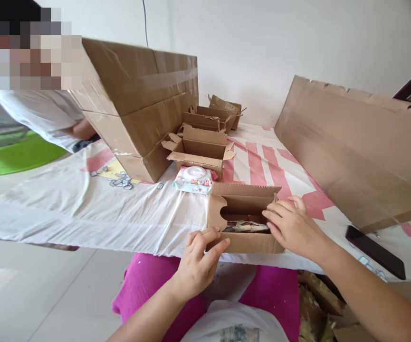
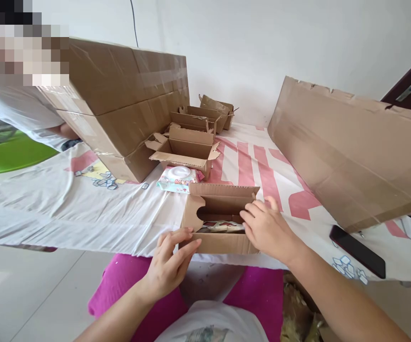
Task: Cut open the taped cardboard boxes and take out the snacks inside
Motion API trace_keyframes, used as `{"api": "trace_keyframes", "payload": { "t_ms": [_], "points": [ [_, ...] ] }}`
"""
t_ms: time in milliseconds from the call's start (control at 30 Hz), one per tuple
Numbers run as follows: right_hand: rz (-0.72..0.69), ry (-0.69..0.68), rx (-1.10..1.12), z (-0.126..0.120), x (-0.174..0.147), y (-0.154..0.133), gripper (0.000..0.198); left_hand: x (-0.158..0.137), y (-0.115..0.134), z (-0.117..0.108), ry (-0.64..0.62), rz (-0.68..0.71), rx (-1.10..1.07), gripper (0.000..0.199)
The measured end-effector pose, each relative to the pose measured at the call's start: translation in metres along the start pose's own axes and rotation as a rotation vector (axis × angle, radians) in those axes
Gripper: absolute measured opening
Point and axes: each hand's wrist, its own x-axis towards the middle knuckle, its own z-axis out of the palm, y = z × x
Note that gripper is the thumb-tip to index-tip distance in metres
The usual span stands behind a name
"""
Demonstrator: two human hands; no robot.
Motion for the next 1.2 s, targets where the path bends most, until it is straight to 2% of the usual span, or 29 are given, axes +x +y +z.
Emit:
{"api": "trace_keyframes", "payload": {
  "t_ms": [100, 233, 367, 500, 600, 767, 867, 967, 1067, 1200],
  "points": [
    [0.078, -0.005, -0.098, -0.004, -0.005, 0.007, 0.028, 0.006, 0.001, -0.001, -0.009, 0.02, -0.028, 0.037],
    [0.199, -0.16, -0.177, 0.003, -0.009, 0.017, 0.05, 0.023, 0.0, -0.006, -0.047, 0.022, -0.023, 0.031],
    [0.242, -0.213, -0.165, 0.014, -0.008, 0.028, 0.079, 0.043, -0.002, -0.012, -0.238, 0.036, -0.015, 0.025],
    [0.257, -0.259, -0.104, 0.018, -0.008, 0.034, 0.088, 0.058, -0.005, -0.012, -0.489, 0.009, 0.007, 0.037],
    [0.303, -0.367, 0.029, 0.017, -0.007, 0.037, 0.097, 0.067, -0.005, -0.013, -0.587, -0.039, 0.059, 0.033],
    [0.347, -0.483, 0.256, 0.015, -0.003, 0.04, 0.108, 0.08, -0.006, -0.031, -0.558, -0.068, 0.236, 0.029],
    [0.351, -0.523, 0.393, 0.015, -0.005, 0.043, 0.118, 0.079, -0.014, -0.045, -0.497, -0.136, 0.355, 0.04],
    [0.343, -0.541, 0.45, 0.016, -0.006, 0.044, 0.132, 0.075, -0.026, -0.053, -0.526, -0.213, 0.396, 0.053],
    [0.351, -0.541, 0.46, 0.016, -0.004, 0.044, 0.135, 0.074, -0.034, -0.047, -0.591, -0.247, 0.326, 0.06],
    [0.347, -0.522, 0.416, 0.016, 0.001, 0.041, 0.128, 0.072, -0.031, -0.024, -0.687, -0.279, 0.21, 0.061]
  ]
}}
